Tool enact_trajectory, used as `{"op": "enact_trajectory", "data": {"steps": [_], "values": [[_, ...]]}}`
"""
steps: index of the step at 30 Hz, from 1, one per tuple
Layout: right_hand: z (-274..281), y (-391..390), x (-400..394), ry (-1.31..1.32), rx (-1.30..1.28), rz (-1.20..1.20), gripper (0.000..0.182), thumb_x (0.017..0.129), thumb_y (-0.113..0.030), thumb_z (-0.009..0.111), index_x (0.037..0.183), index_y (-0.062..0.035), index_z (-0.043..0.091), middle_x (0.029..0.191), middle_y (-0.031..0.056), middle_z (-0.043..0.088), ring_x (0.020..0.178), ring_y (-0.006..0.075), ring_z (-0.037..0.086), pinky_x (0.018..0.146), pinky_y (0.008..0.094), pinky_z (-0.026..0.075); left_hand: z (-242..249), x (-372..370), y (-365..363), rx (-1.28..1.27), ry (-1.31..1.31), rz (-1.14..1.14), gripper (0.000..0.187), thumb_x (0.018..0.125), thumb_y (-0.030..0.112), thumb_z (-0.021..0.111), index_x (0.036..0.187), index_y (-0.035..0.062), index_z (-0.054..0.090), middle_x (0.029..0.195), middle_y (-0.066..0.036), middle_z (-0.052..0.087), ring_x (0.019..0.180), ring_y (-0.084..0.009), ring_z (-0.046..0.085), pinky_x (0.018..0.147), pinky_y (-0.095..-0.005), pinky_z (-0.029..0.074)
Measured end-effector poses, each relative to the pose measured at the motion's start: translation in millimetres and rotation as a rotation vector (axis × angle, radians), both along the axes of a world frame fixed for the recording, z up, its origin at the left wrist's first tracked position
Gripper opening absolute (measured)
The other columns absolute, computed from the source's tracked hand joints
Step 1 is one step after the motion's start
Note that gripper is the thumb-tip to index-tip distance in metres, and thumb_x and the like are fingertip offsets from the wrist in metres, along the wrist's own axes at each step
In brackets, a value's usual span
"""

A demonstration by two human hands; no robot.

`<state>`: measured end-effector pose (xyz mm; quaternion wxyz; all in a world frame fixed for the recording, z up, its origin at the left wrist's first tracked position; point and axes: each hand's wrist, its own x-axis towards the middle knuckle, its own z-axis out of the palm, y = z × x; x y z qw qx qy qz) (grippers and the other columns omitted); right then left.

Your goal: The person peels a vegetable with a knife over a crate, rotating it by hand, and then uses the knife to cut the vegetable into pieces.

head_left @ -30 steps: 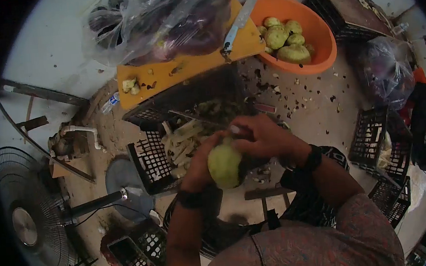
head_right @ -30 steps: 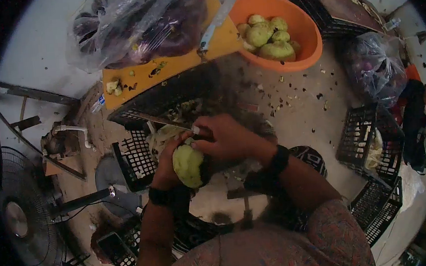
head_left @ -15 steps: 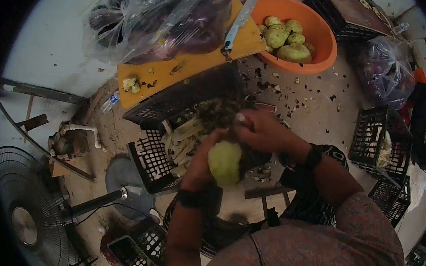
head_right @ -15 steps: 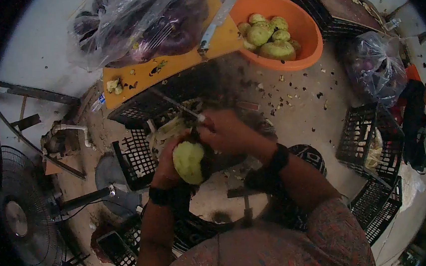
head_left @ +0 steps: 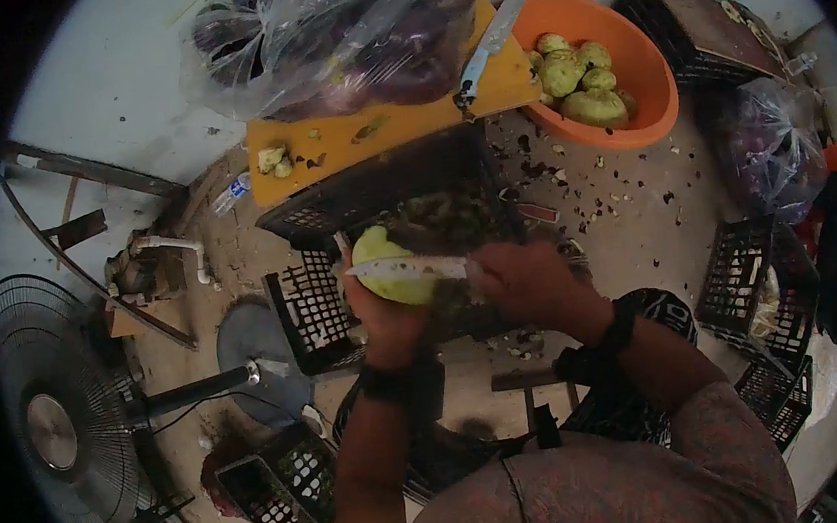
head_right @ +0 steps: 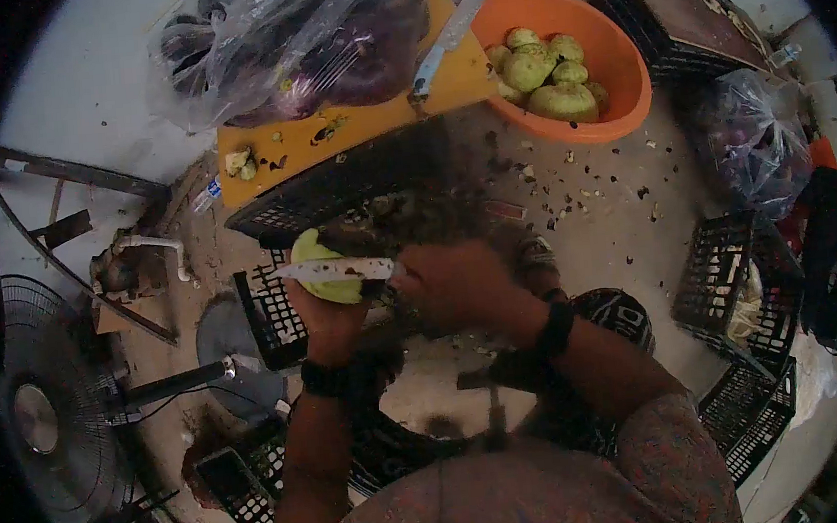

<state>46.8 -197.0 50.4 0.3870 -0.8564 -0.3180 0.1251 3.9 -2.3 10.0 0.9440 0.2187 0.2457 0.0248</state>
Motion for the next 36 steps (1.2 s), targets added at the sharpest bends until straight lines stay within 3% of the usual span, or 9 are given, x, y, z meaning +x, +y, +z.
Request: {"op": "enact_trajectory", "data": {"steps": [2, 5, 9, 12, 24, 27, 30, 32, 36], "values": [[-6.5, 2.6, -4.4, -0.033, 0.014, 0.016, 0.016, 0.083, -0.022, 0.056, 0.083, -0.0059, 0.056, 0.072, 0.0148, 0.058, 0.067, 0.0346, 0.059, 0.059, 0.0413, 0.047, 18.0, 4.2, -8.2, -0.001, 0.083, 0.116, 0.051, 0.088, 0.053, 0.032, 0.106, 0.0126, 0.058, 0.096, -0.006, 0.063, 0.087, -0.0271, 0.06, 0.079, -0.0436, 0.047], [-2.2, 2.4, -5.1, -0.051, 0.008, 0.051, 0.017, 0.083, -0.022, 0.057, 0.082, -0.0053, 0.056, 0.071, 0.0144, 0.058, 0.067, 0.0344, 0.059, 0.057, 0.0404, 0.047, 4.6, -2.6, 0.7, -0.03, -0.109, 0.039, 0.052, 0.088, 0.054, 0.032, 0.106, 0.013, 0.058, 0.098, -0.006, 0.063, 0.088, -0.0274, 0.059, 0.079, -0.0437, 0.047], [-2.4, 4.1, -7.1, -0.063, 0.092, 0.036, 0.018, 0.082, -0.022, 0.059, 0.082, -0.0052, 0.055, 0.069, 0.0144, 0.057, 0.064, 0.0348, 0.059, 0.056, 0.0408, 0.047, 5.3, -1.9, -4.2, -0.016, -0.113, 0.071, 0.053, 0.087, 0.056, 0.033, 0.106, 0.0131, 0.058, 0.098, -0.007, 0.062, 0.088, -0.0282, 0.059, 0.079, -0.0444, 0.047], [-3.1, 4.3, -8.2, -0.071, 0.155, -0.002, 0.018, 0.082, -0.023, 0.059, 0.082, -0.0053, 0.055, 0.067, 0.0144, 0.056, 0.062, 0.0351, 0.059, 0.054, 0.0409, 0.047, 17.8, 1.1, -13.0, 0.028, 0.034, 0.148, 0.054, 0.086, 0.058, 0.035, 0.105, 0.0131, 0.057, 0.097, -0.008, 0.061, 0.087, -0.0292, 0.058, 0.08, -0.0449, 0.047], [-7.1, -2.7, -1.3, -0.118, 0.149, 0.081, 0.016, 0.081, -0.022, 0.061, 0.084, -0.0064, 0.058, 0.067, 0.0144, 0.057, 0.062, 0.0342, 0.059, 0.052, 0.0406, 0.046, 18.4, -0.1, -11.2, -0.042, -0.177, 0.037, 0.045, 0.09, 0.048, 0.033, 0.107, 0.0145, 0.056, 0.102, -0.008, 0.061, 0.096, -0.0259, 0.059, 0.085, -0.0424, 0.047], [-7.8, -2.4, 0.9, -0.168, 0.126, 0.113, 0.017, 0.082, -0.023, 0.061, 0.085, -0.0068, 0.058, 0.067, 0.0143, 0.057, 0.062, 0.0339, 0.059, 0.052, 0.0406, 0.046, 16.4, -0.4, -11.4, 0.039, 0.032, 0.098, 0.048, 0.087, 0.053, 0.035, 0.102, 0.0145, 0.059, 0.097, -0.007, 0.062, 0.088, -0.0257, 0.06, 0.078, -0.0411, 0.049], [-7.5, 0.5, -1.1, -0.182, 0.124, 0.094, 0.018, 0.082, -0.025, 0.06, 0.085, -0.0066, 0.058, 0.067, 0.0151, 0.057, 0.062, 0.0343, 0.059, 0.052, 0.0406, 0.046, 6.5, -4.3, -10.1, 0.037, -0.067, 0.066, 0.05, 0.087, 0.054, 0.035, 0.105, 0.0139, 0.058, 0.1, -0.007, 0.062, 0.089, -0.0263, 0.06, 0.078, -0.0408, 0.049], [-6.2, 4.7, -4.9, -0.074, 0.135, 0.035, 0.029, 0.087, -0.035, 0.055, 0.081, -0.007, 0.054, 0.068, 0.0144, 0.059, 0.063, 0.0346, 0.059, 0.056, 0.0436, 0.046, 6.1, -5.0, -14.3, 0.025, -0.048, 0.104, 0.052, 0.087, 0.055, 0.034, 0.107, 0.0135, 0.057, 0.101, -0.008, 0.062, 0.091, -0.027, 0.059, 0.081, -0.0413, 0.048], [-6.8, 8.4, -8.0, -0.056, 0.151, -0.043, 0.028, 0.087, -0.034, 0.055, 0.082, -0.0069, 0.054, 0.067, 0.0153, 0.058, 0.063, 0.0358, 0.059, 0.056, 0.0444, 0.047, 12.8, -6.3, -19.7, 0.0, -0.194, 0.121, 0.053, 0.087, 0.054, 0.032, 0.11, 0.0133, 0.056, 0.103, -0.009, 0.061, 0.094, -0.0272, 0.058, 0.084, -0.0414, 0.047]]}}
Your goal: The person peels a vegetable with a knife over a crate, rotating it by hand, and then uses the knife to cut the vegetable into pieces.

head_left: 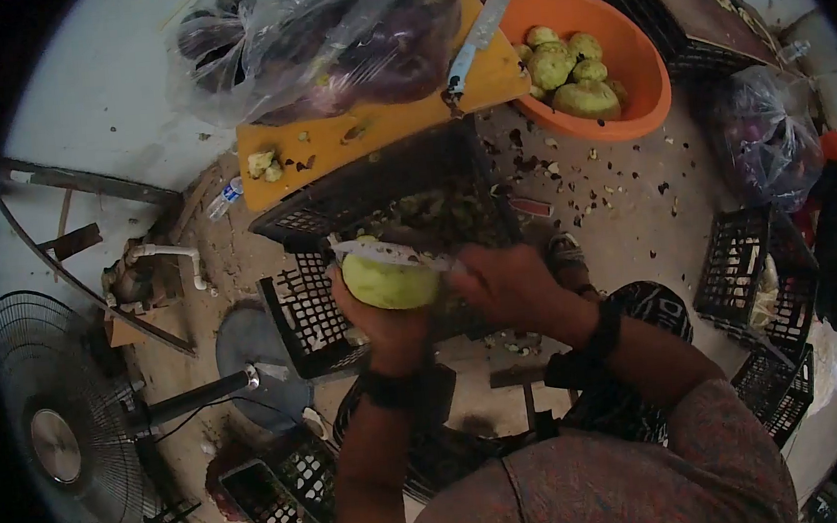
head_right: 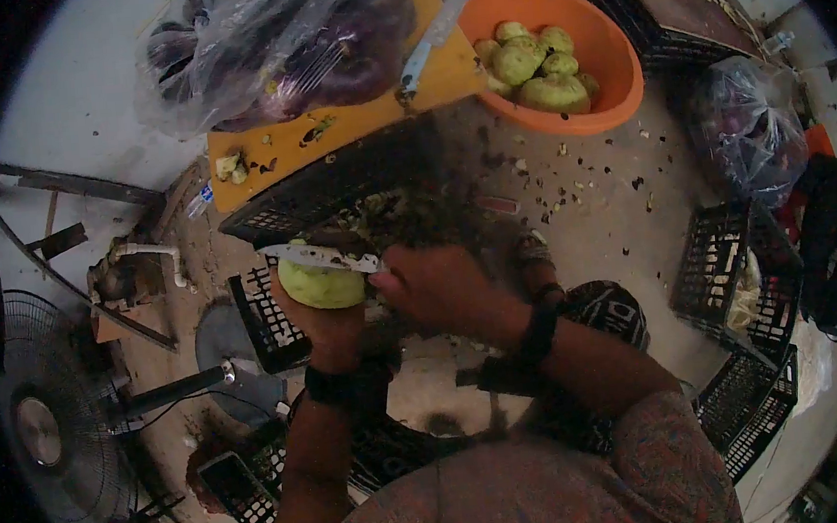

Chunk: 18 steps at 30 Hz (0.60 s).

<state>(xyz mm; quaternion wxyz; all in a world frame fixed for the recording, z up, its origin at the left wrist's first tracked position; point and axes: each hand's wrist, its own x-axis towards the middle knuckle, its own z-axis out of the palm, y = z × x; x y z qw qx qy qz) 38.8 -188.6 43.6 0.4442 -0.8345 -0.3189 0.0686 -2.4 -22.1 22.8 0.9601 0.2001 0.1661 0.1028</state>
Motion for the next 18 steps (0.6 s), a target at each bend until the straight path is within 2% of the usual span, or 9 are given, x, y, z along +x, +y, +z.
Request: {"op": "enact_trajectory", "data": {"steps": [2, 6, 8, 9, 11, 15, 17, 18], "values": [[-2.1, 0.8, 2.2, 0.017, 0.002, -0.028, 0.016, 0.083, -0.022, 0.058, 0.079, -0.0072, 0.055, 0.065, 0.0157, 0.057, 0.061, 0.0367, 0.059, 0.052, 0.0414, 0.046, 7.6, 0.4, -3.4, 0.022, -0.012, -0.012, 0.055, 0.088, 0.055, 0.031, 0.111, 0.0114, 0.055, 0.107, -0.01, 0.059, 0.096, -0.027, 0.057, 0.085, -0.0413, 0.046], [-2.0, -5.1, 10.1, 0.02, 0.02, 0.047, 0.016, 0.083, -0.023, 0.057, 0.079, -0.0083, 0.056, 0.064, 0.0152, 0.057, 0.06, 0.0364, 0.058, 0.052, 0.0414, 0.046, -16.8, 4.5, 10.4, 0.066, -0.116, -0.118, 0.054, 0.088, 0.053, 0.033, 0.113, 0.0091, 0.053, 0.111, -0.011, 0.057, 0.097, -0.0272, 0.057, 0.087, -0.0414, 0.045], [2.2, -10.3, 15.0, -0.039, -0.048, 0.148, 0.015, 0.082, -0.024, 0.058, 0.079, -0.0092, 0.056, 0.066, 0.0146, 0.057, 0.062, 0.0351, 0.059, 0.054, 0.0408, 0.047, -45.0, 3.5, 19.7, 0.787, 0.115, -0.004, 0.05, 0.09, 0.048, 0.035, 0.114, 0.0078, 0.052, 0.112, -0.011, 0.057, 0.1, -0.0271, 0.056, 0.091, -0.0411, 0.044], [1.2, -11.8, 15.9, -0.039, -0.047, 0.148, 0.015, 0.082, -0.024, 0.058, 0.079, -0.0092, 0.056, 0.066, 0.0146, 0.057, 0.062, 0.0351, 0.059, 0.054, 0.0408, 0.047, -37.3, 2.8, 19.1, 0.788, 0.115, -0.004, 0.05, 0.09, 0.048, 0.035, 0.114, 0.0078, 0.052, 0.112, -0.011, 0.057, 0.1, -0.0271, 0.056, 0.091, -0.0411, 0.044], [-1.4, -13.7, 17.6, -0.088, -0.095, 0.204, 0.017, 0.08, -0.026, 0.06, 0.081, -0.0098, 0.057, 0.069, 0.0133, 0.058, 0.065, 0.0335, 0.06, 0.055, 0.0401, 0.047, -15.9, 1.7, 16.7, 0.249, 0.161, -0.118, 0.046, 0.091, 0.044, 0.037, 0.115, 0.0076, 0.051, 0.111, -0.011, 0.058, 0.103, -0.0267, 0.056, 0.093, -0.0409, 0.044], [1.8, -14.4, 17.7, -0.092, -0.082, 0.245, 0.024, 0.085, -0.035, 0.057, 0.086, -0.0109, 0.055, 0.073, 0.0129, 0.06, 0.067, 0.0346, 0.06, 0.057, 0.043, 0.047, -19.8, 0.4, 18.8, 0.227, 0.063, -0.152, 0.045, 0.092, 0.043, 0.036, 0.114, 0.0079, 0.053, 0.11, -0.011, 0.059, 0.104, -0.0266, 0.056, 0.092, -0.0412, 0.045], [1.4, -13.0, 16.6, -0.11, -0.064, 0.207, 0.023, 0.084, -0.035, 0.058, 0.085, -0.0123, 0.056, 0.074, 0.011, 0.061, 0.068, 0.033, 0.06, 0.057, 0.0424, 0.047, -20.9, 2.5, 18.8, 0.024, 0.09, -0.183, 0.043, 0.093, 0.042, 0.036, 0.11, 0.0084, 0.056, 0.108, -0.011, 0.061, 0.1, -0.0274, 0.058, 0.091, -0.0424, 0.045], [1.6, -12.5, 16.6, -0.11, -0.065, 0.206, 0.023, 0.084, -0.035, 0.058, 0.085, -0.0123, 0.056, 0.074, 0.011, 0.061, 0.068, 0.033, 0.06, 0.057, 0.0424, 0.047, -14.0, 3.2, 16.5, 0.023, 0.09, -0.184, 0.043, 0.093, 0.042, 0.036, 0.11, 0.0084, 0.056, 0.108, -0.011, 0.061, 0.1, -0.0274, 0.058, 0.091, -0.0424, 0.045]]}}
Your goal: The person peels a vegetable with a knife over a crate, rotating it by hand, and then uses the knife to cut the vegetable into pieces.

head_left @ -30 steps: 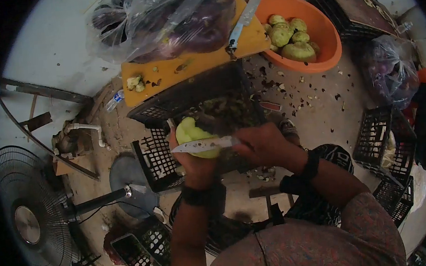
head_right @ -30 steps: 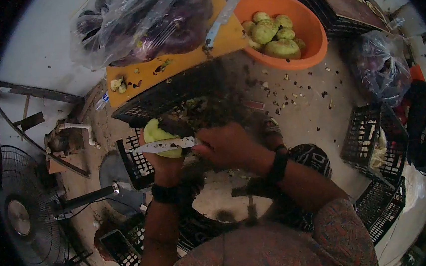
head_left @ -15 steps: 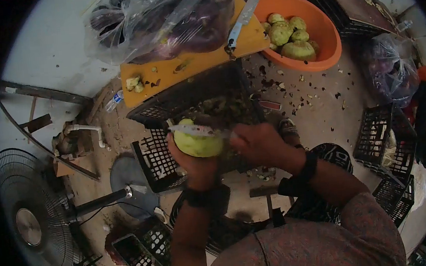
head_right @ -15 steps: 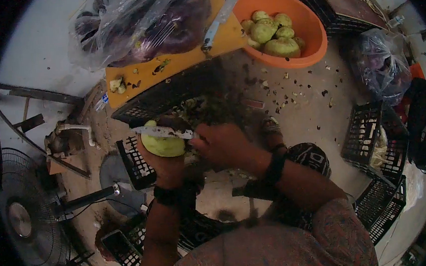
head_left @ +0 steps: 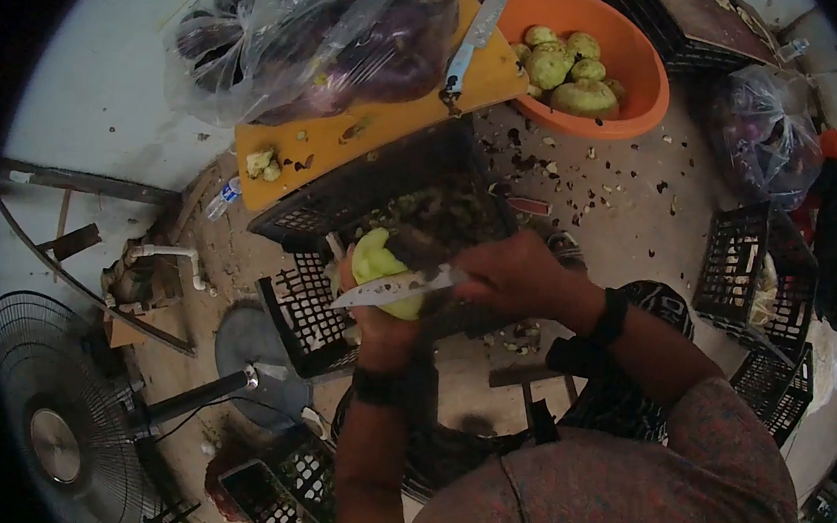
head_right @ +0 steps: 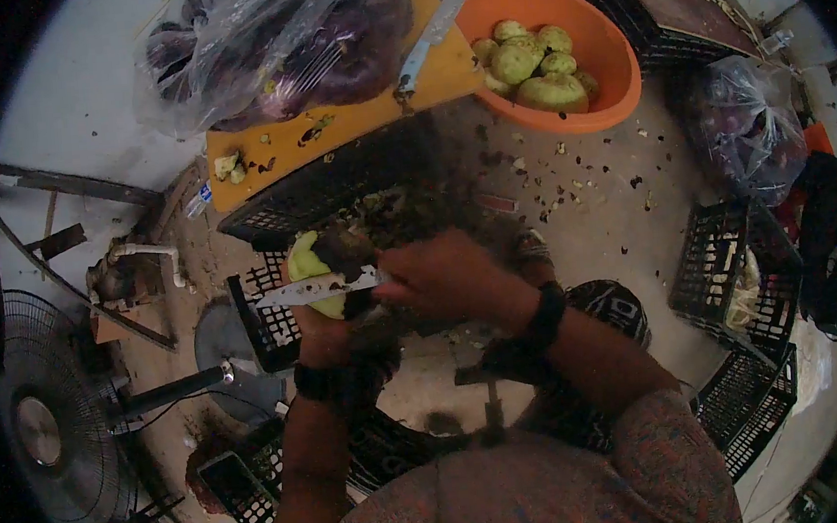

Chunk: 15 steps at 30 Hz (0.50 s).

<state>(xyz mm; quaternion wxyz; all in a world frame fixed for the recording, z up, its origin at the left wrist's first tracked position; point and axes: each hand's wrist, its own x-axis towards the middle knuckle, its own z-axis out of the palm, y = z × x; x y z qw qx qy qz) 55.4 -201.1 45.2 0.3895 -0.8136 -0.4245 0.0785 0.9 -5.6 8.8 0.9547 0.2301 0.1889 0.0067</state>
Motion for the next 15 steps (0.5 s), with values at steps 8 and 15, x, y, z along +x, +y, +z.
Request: {"op": "enact_trajectory", "data": {"steps": [8, 15], "values": [[0.9, -2.4, 3.4, -0.084, 0.011, 0.08, 0.026, 0.081, -0.036, 0.061, 0.079, -0.012, 0.054, 0.067, 0.0082, 0.058, 0.063, 0.0304, 0.06, 0.053, 0.0413, 0.046, 3.1, 8.3, 8.8, 0.129, 0.03, -0.05, 0.033, 0.09, 0.035, 0.047, 0.099, 0.0055, 0.06, 0.092, -0.01, 0.065, 0.085, -0.0213, 0.063, 0.076, -0.0329, 0.052], [4.1, -9.2, 4.4, -0.106, 0.008, 0.139, 0.027, 0.077, -0.036, 0.065, 0.084, -0.0113, 0.056, 0.066, 0.0071, 0.055, 0.06, 0.0293, 0.058, 0.052, 0.0386, 0.044, 19.8, 7.0, 6.0, 0.161, 0.087, -0.097, 0.03, 0.092, 0.031, 0.046, 0.098, 0.0052, 0.06, 0.09, -0.008, 0.065, 0.083, -0.0201, 0.063, 0.075, -0.0317, 0.051]]}}
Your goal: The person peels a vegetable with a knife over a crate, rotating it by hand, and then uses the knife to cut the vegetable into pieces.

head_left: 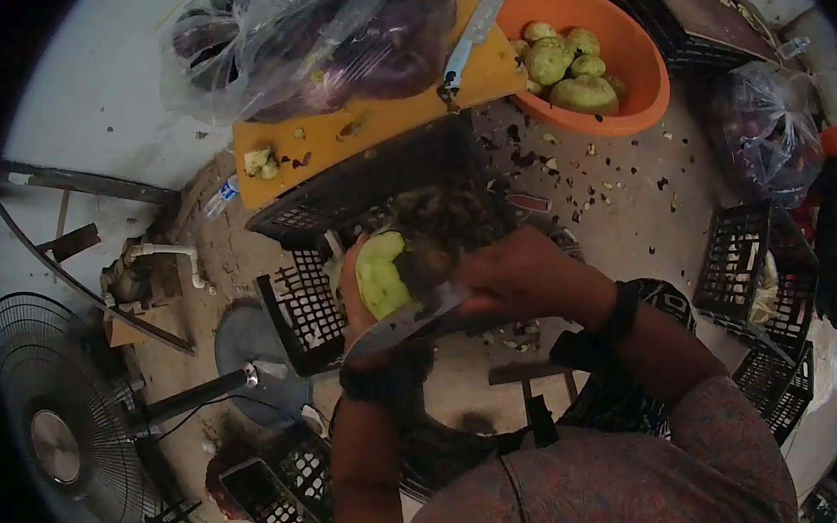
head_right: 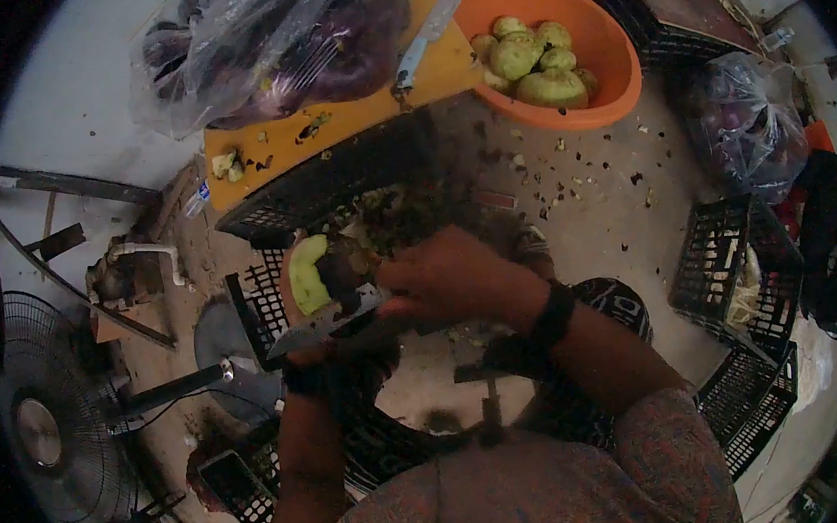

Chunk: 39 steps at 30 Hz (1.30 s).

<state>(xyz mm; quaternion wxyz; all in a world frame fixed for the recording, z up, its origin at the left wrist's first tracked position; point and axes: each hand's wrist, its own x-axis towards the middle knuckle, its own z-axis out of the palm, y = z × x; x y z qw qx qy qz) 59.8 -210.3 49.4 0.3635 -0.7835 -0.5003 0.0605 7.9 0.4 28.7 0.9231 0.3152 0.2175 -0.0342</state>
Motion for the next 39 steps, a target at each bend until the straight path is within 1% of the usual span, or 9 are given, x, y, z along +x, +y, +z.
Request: {"op": "enact_trajectory", "data": {"steps": [3, 5, 9, 15, 18, 20, 24, 30, 39], "values": [[1.2, -0.8, 0.6, -0.053, 0.028, 0.022, 0.027, 0.076, -0.035, 0.066, 0.086, -0.0122, 0.057, 0.067, 0.0068, 0.055, 0.059, 0.0291, 0.058, 0.052, 0.0387, 0.045, -35.3, 0.0, 19.9, 0.055, -0.007, -0.013, 0.031, 0.093, 0.031, 0.044, 0.101, 0.0049, 0.06, 0.091, -0.008, 0.065, 0.084, -0.0196, 0.062, 0.078, -0.031, 0.05], [6.6, -1.9, 1.0, -0.039, 0.035, 0.034, 0.026, 0.076, -0.035, 0.066, 0.087, -0.0128, 0.058, 0.066, 0.0068, 0.054, 0.06, 0.0293, 0.058, 0.052, 0.0393, 0.045, -50.3, 3.2, 28.6, -0.122, 0.067, -0.16, 0.032, 0.093, 0.031, 0.044, 0.102, 0.0039, 0.059, 0.093, -0.008, 0.064, 0.086, -0.0196, 0.062, 0.08, -0.0312, 0.049], [8.8, -2.3, 0.3, -0.043, 0.034, 0.032, 0.026, 0.076, -0.035, 0.067, 0.084, -0.0122, 0.058, 0.065, 0.0067, 0.053, 0.059, 0.0295, 0.057, 0.051, 0.0392, 0.044, -16.0, 2.8, 10.3, -0.071, 0.039, -0.088, 0.037, 0.094, 0.032, 0.04, 0.103, 0.002, 0.059, 0.095, -0.009, 0.064, 0.087, -0.0206, 0.062, 0.08, -0.0322, 0.049], [9.9, -2.6, 0.8, -0.057, 0.039, 0.047, 0.028, 0.075, -0.037, 0.066, 0.08, -0.0125, 0.055, 0.063, 0.0066, 0.05, 0.058, 0.0291, 0.056, 0.049, 0.0394, 0.042, 10.2, 2.6, -1.9, -0.138, 0.013, -0.297, 0.046, 0.092, 0.04, 0.036, 0.105, 0.0014, 0.059, 0.096, -0.012, 0.065, 0.089, -0.0253, 0.062, 0.083, -0.0368, 0.049], [9.7, -0.5, -6.8, -0.041, -0.07, -0.003, 0.026, 0.077, -0.037, 0.066, 0.081, -0.0123, 0.056, 0.064, 0.0076, 0.052, 0.06, 0.0303, 0.057, 0.05, 0.0395, 0.042, 7.0, -4.1, -5.4, 0.114, -0.073, -0.173, 0.049, 0.09, 0.044, 0.036, 0.105, 0.0031, 0.059, 0.095, -0.014, 0.064, 0.089, -0.028, 0.061, 0.084, -0.0382, 0.048], [4.4, 6.2, -14.8, 0.072, 0.013, -0.133, 0.027, 0.083, -0.037, 0.06, 0.081, -0.0112, 0.055, 0.066, 0.0097, 0.058, 0.062, 0.0327, 0.059, 0.053, 0.0419, 0.045, -21.2, -3.3, 3.7, -0.365, -0.099, 0.072, 0.051, 0.09, 0.046, 0.034, 0.104, 0.0043, 0.059, 0.095, -0.014, 0.064, 0.09, -0.0293, 0.061, 0.084, -0.038, 0.048], [1.2, 12.3, -21.3, 0.189, 0.096, -0.2, 0.027, 0.084, -0.035, 0.059, 0.082, -0.009, 0.056, 0.068, 0.0122, 0.06, 0.063, 0.0332, 0.06, 0.054, 0.0417, 0.046, 2.7, -7.1, -13.7, -0.195, -0.29, 0.108, 0.051, 0.09, 0.046, 0.034, 0.105, 0.0048, 0.059, 0.1, -0.014, 0.063, 0.092, -0.0295, 0.06, 0.084, -0.0391, 0.048], [4.2, 19.4, -27.0, 0.263, 0.052, -0.307, 0.028, 0.085, -0.034, 0.058, 0.083, -0.0062, 0.056, 0.068, 0.0138, 0.059, 0.063, 0.0341, 0.06, 0.055, 0.0426, 0.046, -14.6, -7.1, -7.1, -0.455, -0.443, -0.008, 0.053, 0.087, 0.049, 0.033, 0.11, 0.0074, 0.057, 0.106, -0.012, 0.061, 0.096, -0.0288, 0.058, 0.085, -0.0409, 0.047], [0.8, 19.3, -31.4, 0.328, 0.024, -0.402, 0.028, 0.085, -0.033, 0.058, 0.084, -0.0054, 0.055, 0.065, 0.0181, 0.058, 0.062, 0.0377, 0.059, 0.055, 0.045, 0.046, -3.3, -11.6, -21.7, -0.089, -0.202, 0.208, 0.055, 0.087, 0.054, 0.031, 0.115, 0.0113, 0.053, 0.115, -0.009, 0.056, 0.104, -0.0277, 0.054, 0.091, -0.042, 0.043]]}}
